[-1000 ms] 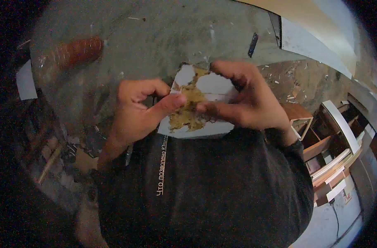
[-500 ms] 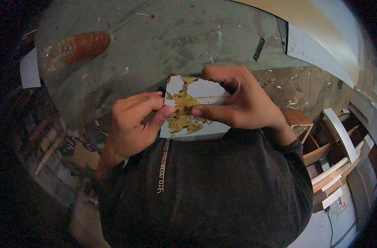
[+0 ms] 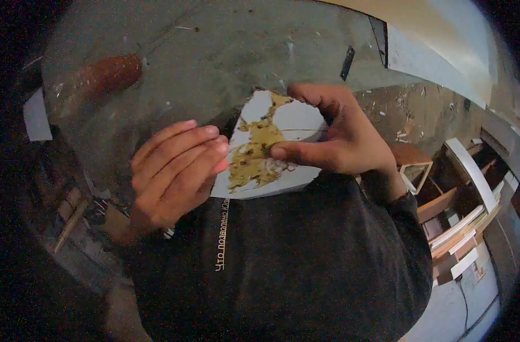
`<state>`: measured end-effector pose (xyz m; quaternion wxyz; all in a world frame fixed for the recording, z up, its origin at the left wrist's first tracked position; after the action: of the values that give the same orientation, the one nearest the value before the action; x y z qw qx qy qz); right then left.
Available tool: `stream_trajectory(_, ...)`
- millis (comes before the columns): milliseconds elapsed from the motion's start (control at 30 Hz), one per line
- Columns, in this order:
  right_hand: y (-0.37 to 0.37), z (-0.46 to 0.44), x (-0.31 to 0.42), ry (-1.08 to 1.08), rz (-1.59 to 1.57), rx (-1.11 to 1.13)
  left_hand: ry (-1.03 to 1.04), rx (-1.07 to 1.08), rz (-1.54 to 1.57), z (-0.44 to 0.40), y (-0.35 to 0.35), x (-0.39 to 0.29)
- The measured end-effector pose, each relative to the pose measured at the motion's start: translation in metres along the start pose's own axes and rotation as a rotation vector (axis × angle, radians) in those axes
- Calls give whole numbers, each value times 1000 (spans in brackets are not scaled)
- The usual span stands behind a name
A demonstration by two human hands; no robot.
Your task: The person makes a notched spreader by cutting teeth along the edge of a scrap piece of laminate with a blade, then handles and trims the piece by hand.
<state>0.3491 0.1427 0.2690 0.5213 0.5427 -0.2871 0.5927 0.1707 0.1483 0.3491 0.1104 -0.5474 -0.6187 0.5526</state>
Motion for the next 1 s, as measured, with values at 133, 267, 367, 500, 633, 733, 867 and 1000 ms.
stream_trajectory(133,3,0,5,73,-115,7,-20,-55,117,10,-1,1)
stream_trajectory(267,0,-2,8,94,-24,57,-27,-71,-58,9,-6,-2)
stream_trajectory(367,-12,-4,0,-181,130,-161,110,-325,-106,22,-18,2)
stream_trajectory(500,-27,-5,-20,62,-113,-421,-12,-43,-124,-9,-24,0)
stream_trajectory(633,-29,-10,-4,48,8,-236,-105,-108,65,-12,0,22)
stream_trajectory(733,-29,-5,1,0,-36,-281,-217,-341,268,3,5,43)
stream_trajectory(867,-22,-9,10,-56,-132,-277,-408,-598,375,4,5,59)
stream_trajectory(1000,-22,-10,6,-8,-146,-228,-480,-659,467,-6,10,57)
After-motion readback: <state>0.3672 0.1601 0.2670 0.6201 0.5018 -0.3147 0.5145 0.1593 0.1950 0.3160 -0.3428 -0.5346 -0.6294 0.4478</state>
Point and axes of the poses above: each hand's wrist, its own z-axis away from the middle knuckle, its own y-axis out of the palm, x = y × z, the point moved 7 cm from there along -z, towards the middle knuckle, and after that the axes turned 4 degrees about -x, right-handed, at the moved point
